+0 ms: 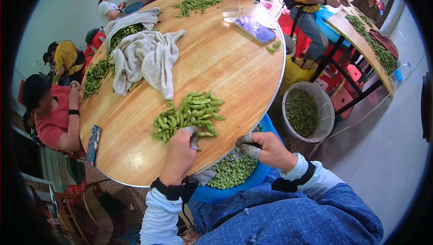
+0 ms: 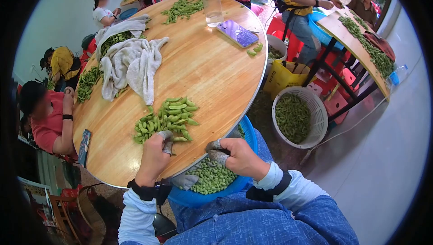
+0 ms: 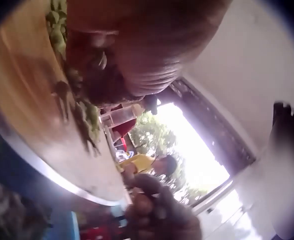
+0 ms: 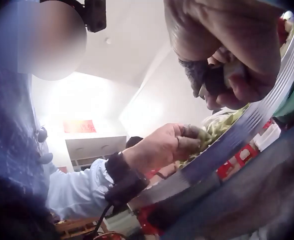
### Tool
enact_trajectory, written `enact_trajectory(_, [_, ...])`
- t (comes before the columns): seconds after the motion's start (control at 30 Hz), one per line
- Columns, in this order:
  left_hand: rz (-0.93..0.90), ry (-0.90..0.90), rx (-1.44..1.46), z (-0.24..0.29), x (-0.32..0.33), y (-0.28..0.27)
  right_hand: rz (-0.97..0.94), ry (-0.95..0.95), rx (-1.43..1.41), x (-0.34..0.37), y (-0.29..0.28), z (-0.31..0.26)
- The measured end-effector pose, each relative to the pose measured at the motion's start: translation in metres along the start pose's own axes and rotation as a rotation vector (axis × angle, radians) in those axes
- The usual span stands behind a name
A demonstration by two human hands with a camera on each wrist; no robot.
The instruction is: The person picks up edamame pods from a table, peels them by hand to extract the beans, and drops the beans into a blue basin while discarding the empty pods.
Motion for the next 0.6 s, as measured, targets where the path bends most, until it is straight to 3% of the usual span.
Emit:
enact_trajectory(0.07, [-0.085,-0.173,0.293,0.006,0.006,-0.008,-0.030,0.038,-0.031,-0.005,0.010,-0.003])
enact_trajectory(0.17, [-0.022,-0.355,0.940,0.010,0.023,-0.001,-0.077,0.121,-0.111,-0.012,0.028,-0.010])
enact_trajectory(0.27, [0.078,-0.300,1.156,0.026,0.035,0.007,-0.143,0.106,-0.255,-0.020,0.045,-0.003])
enact_trajectory(0.33, [0.023,-0.295,1.284,0.030,0.042,0.007,-0.192,0.023,-0.237,-0.025,0.051,-0.001])
enact_trajectory(0.43, [0.019,-0.233,1.315,0.035,0.049,0.009,-0.209,-0.094,0.138,-0.023,0.040,-0.012])
enact_trajectory(0.53, [-0.118,-0.464,1.398,0.037,0.052,-0.007,-0.223,-0.286,0.487,-0.022,0.034,-0.026])
enact_trajectory(0.6, [-0.328,-0.518,1.496,0.021,0.056,0.003,-0.242,-0.414,0.635,-0.020,0.031,-0.033])
Point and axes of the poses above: each hand's wrist, its own x-axis away from the middle knuckle, its own y-axis out of the palm, z = x × y, the point moved 2 cm from there along -x, towards the middle knuckle, and after that the axes turned 14 degrees about -x, right-handed, at the moved point
